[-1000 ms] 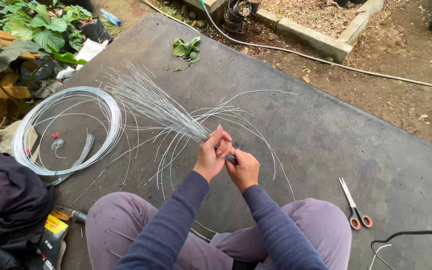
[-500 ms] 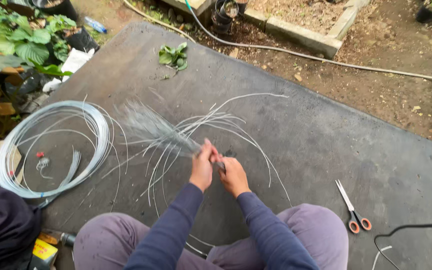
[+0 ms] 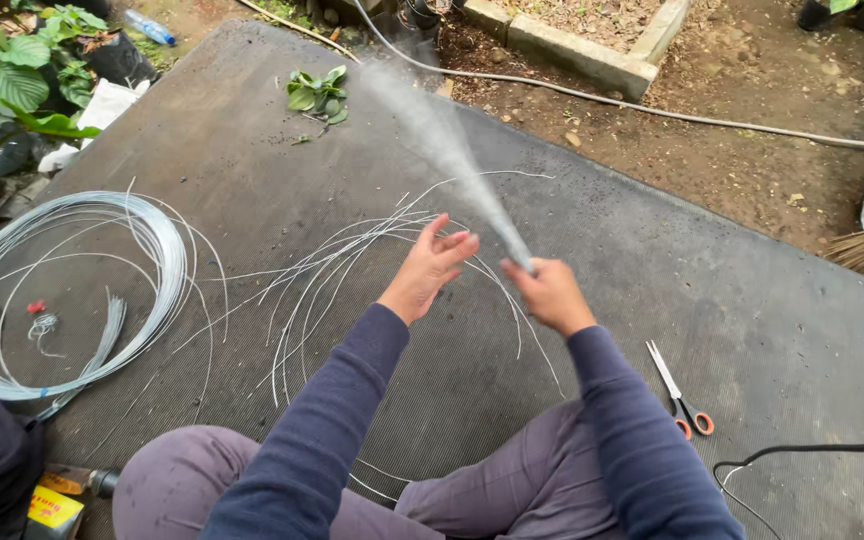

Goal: The person sits on the ground and cuts lengths of wire from a coil using scissors, placing the cut pieces aside. They then gather the cut wire pieces into a bundle and wrap a wire strand around the bundle to secure it.

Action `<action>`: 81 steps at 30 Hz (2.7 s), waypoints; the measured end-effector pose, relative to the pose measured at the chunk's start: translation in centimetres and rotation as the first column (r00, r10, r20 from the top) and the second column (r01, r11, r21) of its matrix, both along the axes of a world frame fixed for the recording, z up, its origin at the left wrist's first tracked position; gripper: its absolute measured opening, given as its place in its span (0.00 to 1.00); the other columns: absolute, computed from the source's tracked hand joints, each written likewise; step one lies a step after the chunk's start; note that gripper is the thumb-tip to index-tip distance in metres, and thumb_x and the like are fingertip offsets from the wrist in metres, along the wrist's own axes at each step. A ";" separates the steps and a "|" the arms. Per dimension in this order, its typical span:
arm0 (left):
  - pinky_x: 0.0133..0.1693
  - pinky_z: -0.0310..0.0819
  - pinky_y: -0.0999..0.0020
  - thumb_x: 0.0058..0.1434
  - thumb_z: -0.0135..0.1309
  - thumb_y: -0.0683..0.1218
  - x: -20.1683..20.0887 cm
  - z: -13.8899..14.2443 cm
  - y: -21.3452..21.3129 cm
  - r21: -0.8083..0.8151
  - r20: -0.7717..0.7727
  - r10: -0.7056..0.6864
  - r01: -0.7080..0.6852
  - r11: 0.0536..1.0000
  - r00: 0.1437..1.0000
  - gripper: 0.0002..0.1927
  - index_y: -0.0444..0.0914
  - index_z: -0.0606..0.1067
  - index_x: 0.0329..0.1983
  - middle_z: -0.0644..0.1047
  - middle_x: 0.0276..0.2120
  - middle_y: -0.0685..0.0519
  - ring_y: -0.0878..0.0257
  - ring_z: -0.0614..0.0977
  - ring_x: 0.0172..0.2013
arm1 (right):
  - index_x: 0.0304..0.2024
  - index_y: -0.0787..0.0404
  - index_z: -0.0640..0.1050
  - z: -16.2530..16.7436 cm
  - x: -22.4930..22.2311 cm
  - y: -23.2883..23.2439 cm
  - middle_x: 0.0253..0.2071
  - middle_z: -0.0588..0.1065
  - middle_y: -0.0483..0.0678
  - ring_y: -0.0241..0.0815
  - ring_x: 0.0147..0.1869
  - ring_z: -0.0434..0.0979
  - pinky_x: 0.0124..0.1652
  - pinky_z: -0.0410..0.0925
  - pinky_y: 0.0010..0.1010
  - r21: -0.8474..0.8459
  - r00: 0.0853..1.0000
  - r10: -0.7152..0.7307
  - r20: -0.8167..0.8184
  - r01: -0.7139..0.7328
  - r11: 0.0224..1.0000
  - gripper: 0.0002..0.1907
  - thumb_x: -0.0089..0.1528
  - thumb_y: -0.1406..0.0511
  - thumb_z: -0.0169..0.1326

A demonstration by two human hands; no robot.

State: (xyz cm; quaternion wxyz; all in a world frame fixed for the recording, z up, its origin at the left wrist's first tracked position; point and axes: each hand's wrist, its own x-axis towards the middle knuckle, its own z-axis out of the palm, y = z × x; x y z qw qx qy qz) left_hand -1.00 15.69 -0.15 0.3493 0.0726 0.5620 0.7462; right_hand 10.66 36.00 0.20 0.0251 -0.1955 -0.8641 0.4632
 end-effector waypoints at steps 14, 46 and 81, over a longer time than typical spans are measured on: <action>0.68 0.49 0.42 0.58 0.52 0.39 1.3 -10.2 8.3 -0.823 -0.568 -0.813 -0.111 0.557 0.128 0.38 0.53 0.60 0.73 0.56 0.73 0.52 0.50 0.54 0.73 | 0.39 0.73 0.79 -7.9 5.4 12.9 0.29 0.78 0.58 0.49 0.21 0.79 0.24 0.74 0.40 0.148 0.539 -0.781 0.314 0.785 0.601 0.31 0.65 0.47 0.55; 0.43 0.75 0.64 0.55 0.69 0.52 1.4 -1.2 10.7 -0.059 -0.185 0.079 -0.091 0.994 0.980 0.42 0.29 0.60 0.63 0.75 0.48 0.40 0.58 0.79 0.45 | 0.53 0.66 0.69 -3.9 0.6 -3.4 0.38 0.77 0.62 0.60 0.39 0.76 0.34 0.70 0.46 0.222 0.923 -0.037 -0.383 0.131 0.966 0.15 0.67 0.65 0.51; 0.15 0.48 0.68 0.70 0.46 0.64 -7.9 0.3 10.0 0.099 0.233 0.360 -0.390 0.916 0.903 0.26 0.39 0.65 0.28 0.59 0.15 0.60 0.70 0.55 0.12 | 0.37 0.57 0.72 -1.3 1.7 -0.8 0.28 0.75 0.40 0.32 0.34 0.75 0.39 0.71 0.29 -0.675 0.903 0.401 -0.153 -0.392 0.625 0.15 0.74 0.56 0.49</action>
